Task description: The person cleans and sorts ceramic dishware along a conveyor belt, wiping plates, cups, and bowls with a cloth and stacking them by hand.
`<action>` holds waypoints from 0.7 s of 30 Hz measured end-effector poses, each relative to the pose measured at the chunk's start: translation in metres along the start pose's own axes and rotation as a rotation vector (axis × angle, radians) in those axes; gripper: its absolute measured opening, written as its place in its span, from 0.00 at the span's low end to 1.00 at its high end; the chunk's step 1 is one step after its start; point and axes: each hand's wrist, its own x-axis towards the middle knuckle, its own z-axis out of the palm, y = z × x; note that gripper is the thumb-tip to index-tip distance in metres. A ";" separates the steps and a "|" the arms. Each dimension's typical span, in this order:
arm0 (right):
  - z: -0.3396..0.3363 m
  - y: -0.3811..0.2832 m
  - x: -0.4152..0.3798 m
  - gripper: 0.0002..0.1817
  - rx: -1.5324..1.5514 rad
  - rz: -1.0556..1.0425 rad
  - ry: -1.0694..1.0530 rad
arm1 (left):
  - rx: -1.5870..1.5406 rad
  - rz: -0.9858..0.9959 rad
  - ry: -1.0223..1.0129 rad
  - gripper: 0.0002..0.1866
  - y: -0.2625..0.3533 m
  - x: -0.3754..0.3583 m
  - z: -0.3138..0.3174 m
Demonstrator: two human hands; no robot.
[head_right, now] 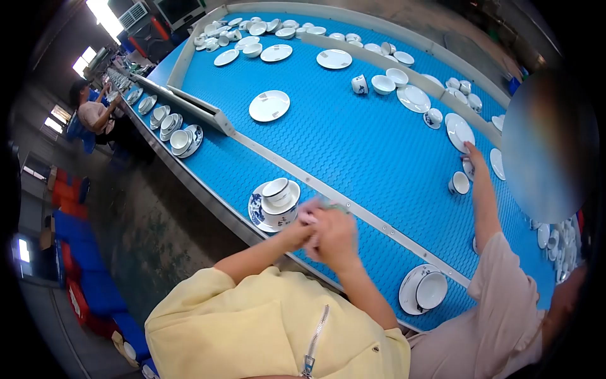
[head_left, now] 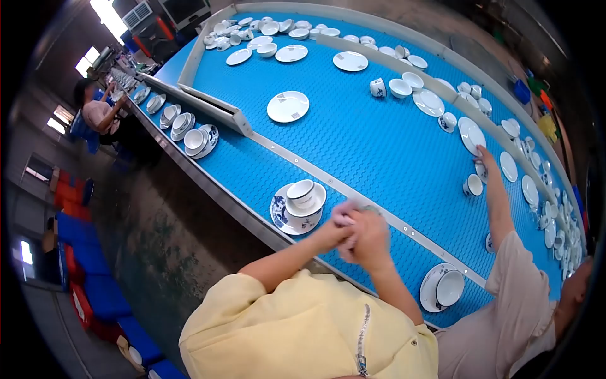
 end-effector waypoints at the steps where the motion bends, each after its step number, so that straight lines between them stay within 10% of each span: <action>1: -0.007 0.013 -0.011 0.21 0.000 -0.006 0.007 | 0.200 -0.004 -0.022 0.35 -0.003 0.003 0.017; 3: -0.020 0.046 -0.039 0.12 0.021 0.181 -0.111 | 0.610 0.003 -0.069 0.33 -0.008 0.008 0.052; 6: 0.040 0.096 -0.126 0.13 0.832 0.656 0.273 | 0.845 0.802 0.191 0.35 -0.032 0.015 0.095; 11: 0.039 0.067 -0.184 0.21 1.918 1.309 0.540 | 1.140 0.568 -0.160 0.40 -0.023 0.016 0.098; 13: 0.028 0.064 -0.191 0.23 2.132 1.407 0.567 | 1.363 0.388 -0.144 0.38 -0.019 0.022 0.077; 15: -0.005 0.064 -0.217 0.29 2.447 1.364 -0.049 | 1.353 0.464 0.077 0.31 -0.003 0.032 0.035; 17: -0.007 0.072 -0.238 0.28 2.462 1.562 0.104 | 1.578 0.401 0.273 0.27 0.021 0.033 0.000; 21: -0.014 0.073 -0.280 0.26 2.390 1.169 0.363 | 1.732 -0.129 0.247 0.26 0.025 0.022 -0.091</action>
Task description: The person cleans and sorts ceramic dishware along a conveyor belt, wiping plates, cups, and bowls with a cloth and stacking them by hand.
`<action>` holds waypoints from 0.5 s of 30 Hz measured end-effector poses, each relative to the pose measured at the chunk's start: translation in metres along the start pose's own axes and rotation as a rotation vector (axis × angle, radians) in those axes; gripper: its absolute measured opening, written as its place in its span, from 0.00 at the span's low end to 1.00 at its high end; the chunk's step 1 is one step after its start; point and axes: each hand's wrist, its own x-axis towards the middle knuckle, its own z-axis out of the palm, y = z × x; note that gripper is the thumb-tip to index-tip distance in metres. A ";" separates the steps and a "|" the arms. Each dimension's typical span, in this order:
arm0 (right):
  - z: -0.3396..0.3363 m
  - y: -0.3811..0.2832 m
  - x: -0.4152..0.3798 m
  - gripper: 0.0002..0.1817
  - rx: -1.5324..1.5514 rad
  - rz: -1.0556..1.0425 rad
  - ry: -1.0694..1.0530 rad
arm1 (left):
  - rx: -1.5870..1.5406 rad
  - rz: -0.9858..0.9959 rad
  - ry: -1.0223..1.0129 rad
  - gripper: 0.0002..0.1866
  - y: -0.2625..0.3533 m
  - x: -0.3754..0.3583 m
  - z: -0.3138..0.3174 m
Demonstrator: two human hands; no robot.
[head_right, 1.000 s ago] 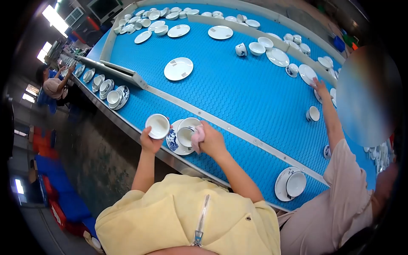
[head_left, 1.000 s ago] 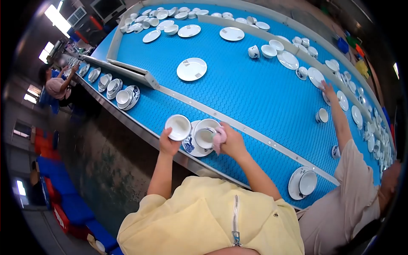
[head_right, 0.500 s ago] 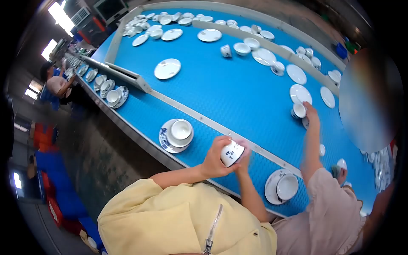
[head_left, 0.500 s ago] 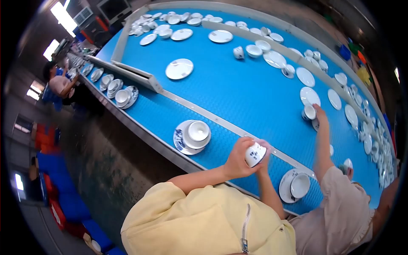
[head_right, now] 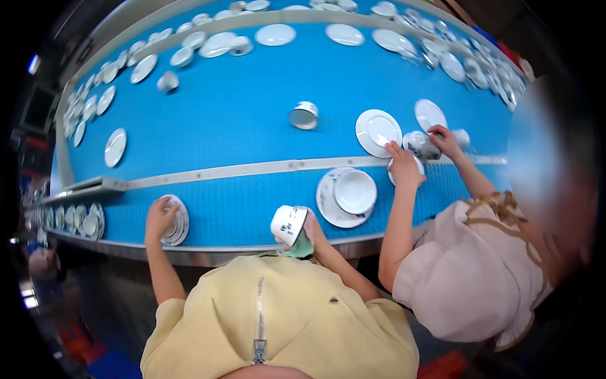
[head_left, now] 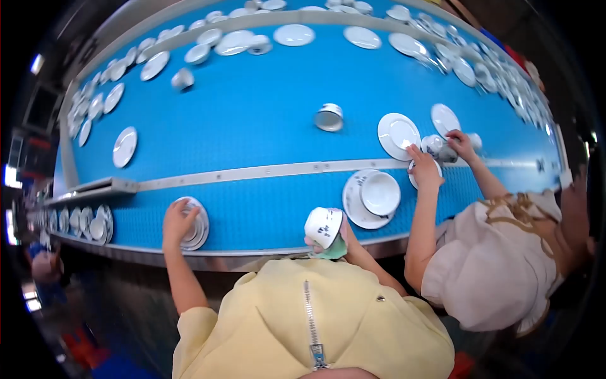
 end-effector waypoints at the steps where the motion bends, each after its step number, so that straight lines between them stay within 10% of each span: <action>1: -0.011 -0.002 -0.007 0.25 -0.112 -0.101 0.090 | -0.042 -0.100 -0.031 0.26 0.007 -0.004 0.000; 5: 0.061 -0.016 -0.061 0.14 -1.144 -0.915 0.635 | 0.095 -0.238 0.085 0.26 -0.004 -0.020 -0.009; 7: 0.082 -0.036 -0.083 0.12 -1.180 -1.112 0.792 | 0.099 -0.120 0.250 0.25 0.010 -0.017 0.002; 15: 0.048 -0.099 -0.155 0.19 -1.887 -0.890 1.259 | -0.134 0.570 0.073 0.23 0.158 -0.065 0.092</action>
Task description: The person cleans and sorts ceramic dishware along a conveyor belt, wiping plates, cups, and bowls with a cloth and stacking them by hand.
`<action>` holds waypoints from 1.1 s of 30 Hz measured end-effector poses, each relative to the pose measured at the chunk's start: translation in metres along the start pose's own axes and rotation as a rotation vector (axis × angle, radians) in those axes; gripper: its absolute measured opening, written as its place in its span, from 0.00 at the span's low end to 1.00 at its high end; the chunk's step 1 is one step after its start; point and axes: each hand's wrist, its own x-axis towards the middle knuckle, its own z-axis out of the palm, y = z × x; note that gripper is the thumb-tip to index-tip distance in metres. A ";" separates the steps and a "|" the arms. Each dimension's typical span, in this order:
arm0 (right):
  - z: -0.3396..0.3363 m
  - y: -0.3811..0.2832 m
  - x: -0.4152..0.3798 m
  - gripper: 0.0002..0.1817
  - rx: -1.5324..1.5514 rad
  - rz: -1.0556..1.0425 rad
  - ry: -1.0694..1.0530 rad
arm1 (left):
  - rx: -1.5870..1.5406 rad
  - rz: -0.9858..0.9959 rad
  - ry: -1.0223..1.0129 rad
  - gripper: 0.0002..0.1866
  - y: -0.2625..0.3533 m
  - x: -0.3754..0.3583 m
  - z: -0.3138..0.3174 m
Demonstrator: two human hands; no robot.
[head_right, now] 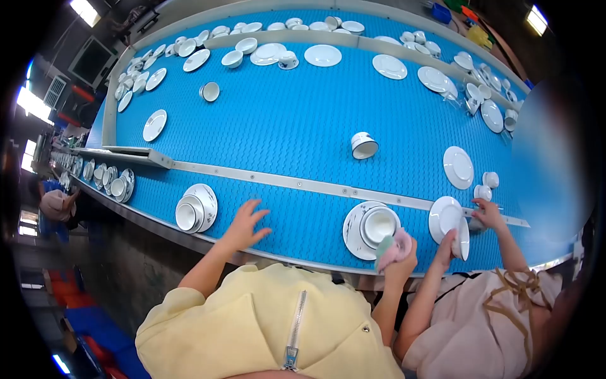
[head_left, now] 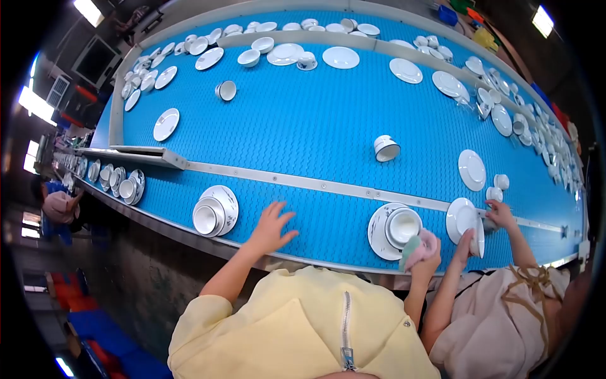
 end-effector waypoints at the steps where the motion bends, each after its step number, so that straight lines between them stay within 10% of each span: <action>1: -0.001 0.010 -0.003 0.18 -0.025 -0.059 0.011 | 0.009 -0.003 0.011 0.22 0.009 -0.007 0.008; 10: -0.004 0.074 -0.035 0.12 0.025 -0.483 0.168 | 0.286 -0.082 0.214 0.16 0.016 -0.051 0.014; 33: -0.088 0.187 0.012 0.15 0.044 -0.458 0.287 | 0.172 -0.066 0.396 0.10 0.125 -0.010 0.089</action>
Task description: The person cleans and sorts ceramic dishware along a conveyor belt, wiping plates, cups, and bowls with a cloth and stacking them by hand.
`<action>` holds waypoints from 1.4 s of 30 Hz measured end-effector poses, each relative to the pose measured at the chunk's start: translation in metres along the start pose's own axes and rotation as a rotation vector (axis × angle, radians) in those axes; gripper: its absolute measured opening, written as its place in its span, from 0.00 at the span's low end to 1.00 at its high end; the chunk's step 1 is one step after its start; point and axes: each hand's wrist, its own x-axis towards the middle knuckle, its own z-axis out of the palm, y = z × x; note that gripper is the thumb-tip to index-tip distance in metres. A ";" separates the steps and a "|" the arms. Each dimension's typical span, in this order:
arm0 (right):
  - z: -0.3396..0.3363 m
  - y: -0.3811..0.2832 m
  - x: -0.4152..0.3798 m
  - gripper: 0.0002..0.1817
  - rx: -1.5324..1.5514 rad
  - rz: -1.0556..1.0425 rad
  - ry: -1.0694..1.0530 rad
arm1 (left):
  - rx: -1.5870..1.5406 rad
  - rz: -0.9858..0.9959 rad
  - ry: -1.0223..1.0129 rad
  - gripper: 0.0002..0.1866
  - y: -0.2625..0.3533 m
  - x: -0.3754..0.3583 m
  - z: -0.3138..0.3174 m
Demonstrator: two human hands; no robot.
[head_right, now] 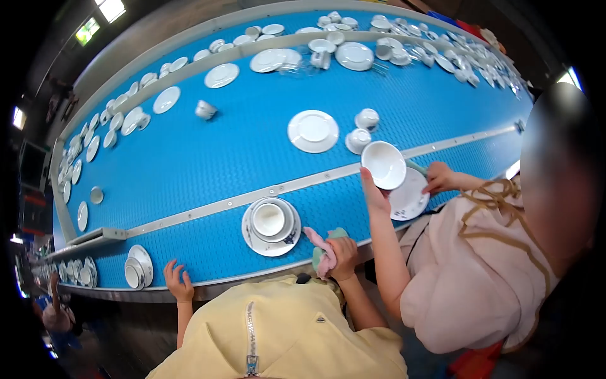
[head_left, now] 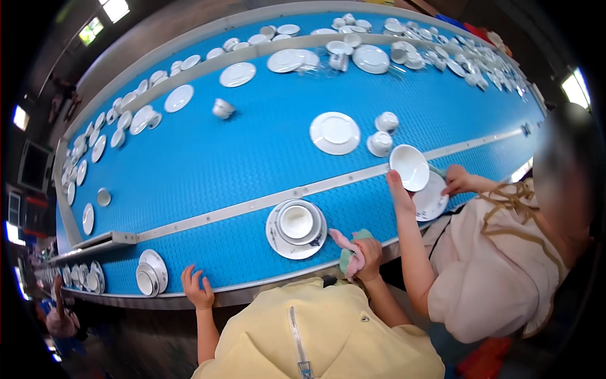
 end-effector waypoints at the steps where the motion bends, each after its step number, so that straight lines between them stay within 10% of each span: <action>1: -0.005 0.003 0.000 0.15 0.004 -0.001 0.004 | -0.011 -0.009 0.001 0.10 0.004 -0.001 0.002; 15: -0.063 0.076 0.016 0.13 0.096 0.061 -0.068 | 0.043 -0.313 0.002 0.16 0.091 0.024 0.065; 21: -0.085 0.111 0.022 0.13 0.072 0.045 -0.068 | -0.835 -0.244 -0.101 0.20 0.202 0.095 0.163; 36: -0.130 0.190 0.043 0.14 0.010 0.096 -0.187 | -0.616 -0.278 -0.636 0.18 0.346 0.155 0.219; 42: -0.119 0.210 0.110 0.36 0.128 0.279 -0.531 | -0.417 0.411 -0.498 0.40 0.412 0.228 0.283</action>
